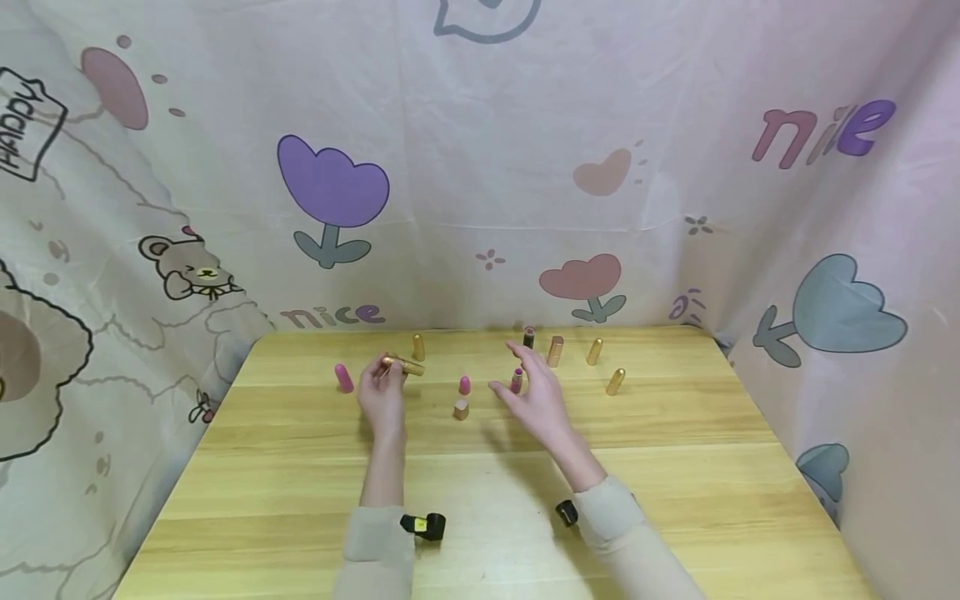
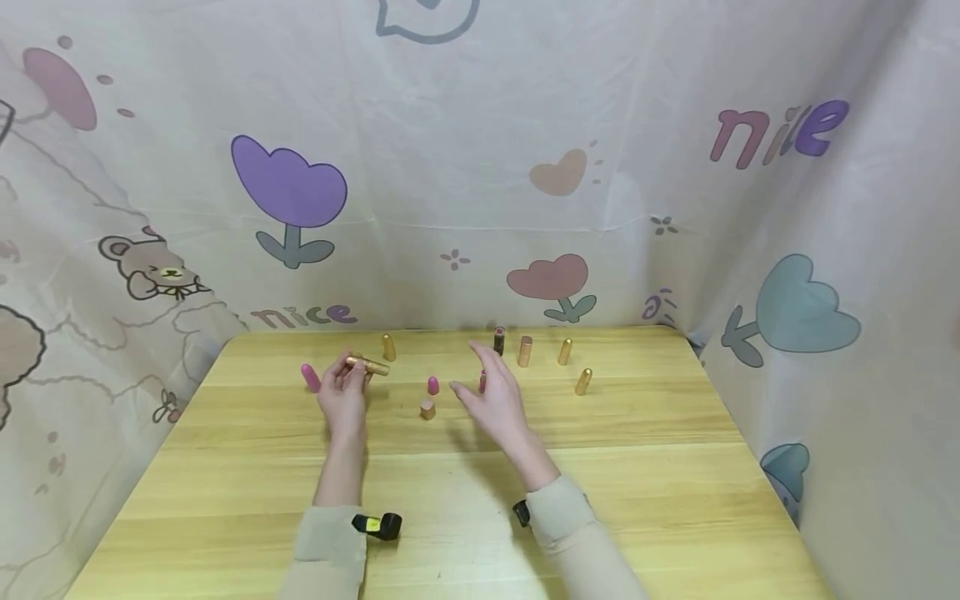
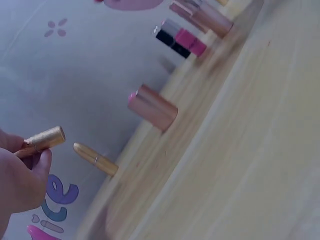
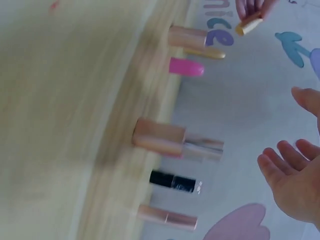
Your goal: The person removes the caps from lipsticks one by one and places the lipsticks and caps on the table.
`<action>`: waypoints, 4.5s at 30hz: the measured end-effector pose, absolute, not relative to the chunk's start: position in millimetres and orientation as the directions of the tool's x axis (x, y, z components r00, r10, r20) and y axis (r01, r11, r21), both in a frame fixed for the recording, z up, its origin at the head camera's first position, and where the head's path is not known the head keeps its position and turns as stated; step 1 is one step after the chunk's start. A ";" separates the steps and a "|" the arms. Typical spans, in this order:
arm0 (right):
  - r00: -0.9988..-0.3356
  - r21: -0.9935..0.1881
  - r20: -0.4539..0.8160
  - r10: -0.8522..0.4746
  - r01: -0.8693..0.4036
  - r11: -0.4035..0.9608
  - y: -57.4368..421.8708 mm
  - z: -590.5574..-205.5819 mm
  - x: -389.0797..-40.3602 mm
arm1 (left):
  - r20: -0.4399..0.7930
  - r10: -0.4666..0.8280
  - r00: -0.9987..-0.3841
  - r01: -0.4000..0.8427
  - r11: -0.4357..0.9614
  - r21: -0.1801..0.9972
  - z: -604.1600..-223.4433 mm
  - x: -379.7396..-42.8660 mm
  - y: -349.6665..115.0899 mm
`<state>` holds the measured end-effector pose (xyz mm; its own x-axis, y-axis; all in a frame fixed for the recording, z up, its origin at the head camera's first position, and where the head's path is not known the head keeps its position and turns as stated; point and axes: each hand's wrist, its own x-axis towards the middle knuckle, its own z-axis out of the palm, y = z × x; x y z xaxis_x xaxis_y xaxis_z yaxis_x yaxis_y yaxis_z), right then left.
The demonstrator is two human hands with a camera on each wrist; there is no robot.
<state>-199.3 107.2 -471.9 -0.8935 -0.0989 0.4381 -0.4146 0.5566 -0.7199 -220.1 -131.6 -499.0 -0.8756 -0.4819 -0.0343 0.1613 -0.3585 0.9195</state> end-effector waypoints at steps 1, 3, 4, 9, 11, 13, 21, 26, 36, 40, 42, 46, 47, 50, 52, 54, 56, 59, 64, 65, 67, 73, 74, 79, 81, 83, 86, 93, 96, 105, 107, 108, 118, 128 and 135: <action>-0.890 -0.721 0.443 -0.106 -0.424 0.547 104.2 -470.7 -199.5 | -0.034 -0.483 -0.875 0.170 -0.372 0.912 -497.5 -218.1 -129.1; -0.885 -0.714 0.450 -0.121 -0.438 0.546 98.2 -469.1 -200.0 | -0.034 -0.483 -0.875 0.182 -0.393 0.901 -495.2 -214.7 -124.9; -0.882 -0.711 0.454 -0.128 -0.445 0.545 95.0 -468.0 -199.7 | -0.034 -0.482 -0.875 0.185 -0.400 0.897 -494.4 -212.9 -123.3; -0.863 -0.689 0.478 -0.166 -0.485 0.538 81.4 -465.2 -199.3 | -0.042 -0.467 -0.883 0.180 -0.421 0.889 -490.9 -204.4 -116.2; -0.854 -0.682 0.488 -0.181 -0.502 0.532 76.6 -464.8 -199.2 | -0.046 -0.455 -0.889 0.173 -0.428 0.887 -489.2 -201.1 -113.4; -0.845 -0.667 0.498 -0.194 -0.517 0.537 72.2 -465.7 -199.0 | -0.046 -0.446 -0.894 0.171 -0.434 0.885 -487.6 -198.6 -110.6; -0.800 -0.592 0.533 -0.277 -0.586 0.553 58.7 -471.9 -194.5 | -0.024 -0.403 -0.915 0.161 -0.418 0.894 -485.8 -191.1 -98.5; -0.811 -0.592 0.498 -0.307 -0.576 0.564 54.2 -475.8 -192.6 | -0.021 -0.376 -0.927 0.149 -0.416 0.897 -488.6 -189.4 -92.6; -0.781 -0.558 0.544 -0.307 -0.610 0.562 53.3 -476.3 -190.5 | 0.004 -0.336 -0.942 0.154 -0.423 0.893 -489.1 -186.7 -81.3; -0.766 -0.543 0.575 -0.288 -0.621 0.566 54.5 -476.5 -190.0 | 0.002 -0.329 -0.944 0.144 -0.409 0.901 -488.9 -185.4 -78.7; -0.759 -0.535 0.587 -0.281 -0.625 0.569 55.1 -476.5 -189.9 | 0.000 -0.322 -0.947 0.139 -0.408 0.902 -488.4 -184.6 -78.2; -0.754 -0.533 0.595 -0.277 -0.629 0.566 56.1 -476.3 -189.7 | -0.006 -0.302 -0.953 0.124 -0.410 0.903 -486.5 -183.0 -78.9; -0.756 -0.535 0.593 -0.277 -0.627 0.566 56.4 -476.4 -189.6 | -0.006 -0.295 -0.956 0.120 -0.408 0.905 -486.1 -182.8 -79.2; -0.763 -0.544 0.584 -0.277 -0.621 0.565 57.2 -476.0 -189.4 | -0.006 -0.277 -0.961 0.111 -0.407 0.907 -485.6 -182.5 -80.7; -0.768 -0.549 0.578 -0.276 -0.616 0.565 57.7 -475.3 -189.0 | -0.008 -0.267 -0.964 0.104 -0.401 0.910 -485.6 -182.4 -81.6; -0.771 -0.551 0.573 -0.276 -0.613 0.566 58.2 -474.7 -188.6 | -0.006 -0.259 -0.966 0.099 -0.392 0.914 -485.8 -182.1 -82.3; -0.772 -0.552 0.573 -0.275 -0.612 0.567 58.6 -474.4 -187.8 | -0.003 -0.254 -0.967 0.098 -0.382 0.919 -486.0 -181.7 -82.6; -0.777 -0.557 0.568 -0.272 -0.606 0.568 59.0 -474.2 -187.1 | 0.003 -0.253 -0.967 0.100 -0.369 0.924 -485.8 -180.9 -82.8; -0.775 -0.552 0.572 -0.269 -0.606 0.572 59.3 -474.7 -186.6 | -0.006 -0.260 -0.965 0.092 -0.365 0.927 -485.6 -180.4 -82.6; -0.772 -0.549 0.576 -0.268 -0.609 0.573 59.3 -475.1 -186.7 | -0.007 -0.262 -0.965 0.092 -0.361 0.928 -485.8 -180.4 -82.4; -0.767 -0.544 0.583 -0.266 -0.613 0.573 59.2 -475.0 -186.5 | -0.008 -0.266 -0.964 0.091 -0.358 0.929 -486.6 -180.7 -81.8; -0.760 -0.531 0.593 -0.267 -0.618 0.580 59.3 -474.1 -185.6 | -0.008 -0.277 -0.961 0.094 -0.353 0.931 -486.9 -180.7 -80.9; -0.755 -0.523 0.598 -0.268 -0.621 0.584 59.4 -474.1 -185.6 | -0.008 -0.276 -0.961 0.093 -0.351 0.932 -486.4 -180.7 -81.5; -0.729 -0.485 0.637 -0.251 -0.632 0.605 61.4 -474.0 -184.7 | -0.032 -0.345 -0.938 0.104 -0.368 0.924 -481.4 -180.9 -91.3; -0.724 -0.482 0.647 -0.240 -0.632 0.607 62.7 -473.8 -184.2 | -0.036 -0.386 -0.922 0.123 -0.378 0.918 -479.6 -181.2 -96.4; -0.723 -0.490 0.651 -0.231 -0.632 0.600 63.6 -473.4 -183.9 | -0.023 -0.399 -0.917 0.143 -0.382 0.913 -478.3 -181.3 -99.5; -0.730 -0.513 0.646 -0.222 -0.631 0.582 64.8 -472.5 -182.8 | -0.009 -0.389 -0.921 0.147 -0.371 0.917 -477.9 -180.2 -100.2; -0.753 -0.603 0.638 -0.162 -0.619 0.503 68.7 -472.3 -180.2 | 0.039 -0.386 -0.922 0.174 -0.322 0.931 -481.4 -177.9 -97.8; -0.750 -0.632 0.646 -0.139 -0.628 0.455 71.7 -471.8 -178.6 | 0.053 -0.387 -0.920 0.169 -0.273 0.947 -482.9 -176.2 -98.1; -0.753 -0.704 0.655 -0.061 -0.638 0.311 88.4 -474.5 -175.5 | 0.119 -0.297 -0.947 0.155 -0.099 0.983 -488.8 -169.4 -99.2; -0.742 -0.703 0.670 -0.035 -0.649 0.290 93.5 -476.3 -174.8 | 0.139 -0.272 -0.952 0.162 -0.064 0.985 -490.1 -168.4 -99.3; -0.735 -0.701 0.677 -0.020 -0.654 0.285 96.0 -477.1 -174.4 | 0.145 -0.260 -0.955 0.162 -0.046 0.986 -490.8 -167.9 -99.4; -0.756 -0.741 0.644 0.120 -0.576 0.345 112.1 -464.7 -151.9 | 0.182 -0.132 -0.974 0.165 0.131 0.977 -503.2 -166.2 -104.2; -0.914 -0.881 0.396 0.089 -0.351 0.317 130.3 -480.4 -146.3 | 0.155 -0.005 -0.988 0.145 0.312 0.939 -510.9 -166.6 -105.6; -0.966 -0.896 0.258 -0.008 -0.242 0.372 140.7 -505.2 -157.1 | 0.134 0.065 -0.989 0.149 0.440 0.886 -516.3 -169.4 -104.5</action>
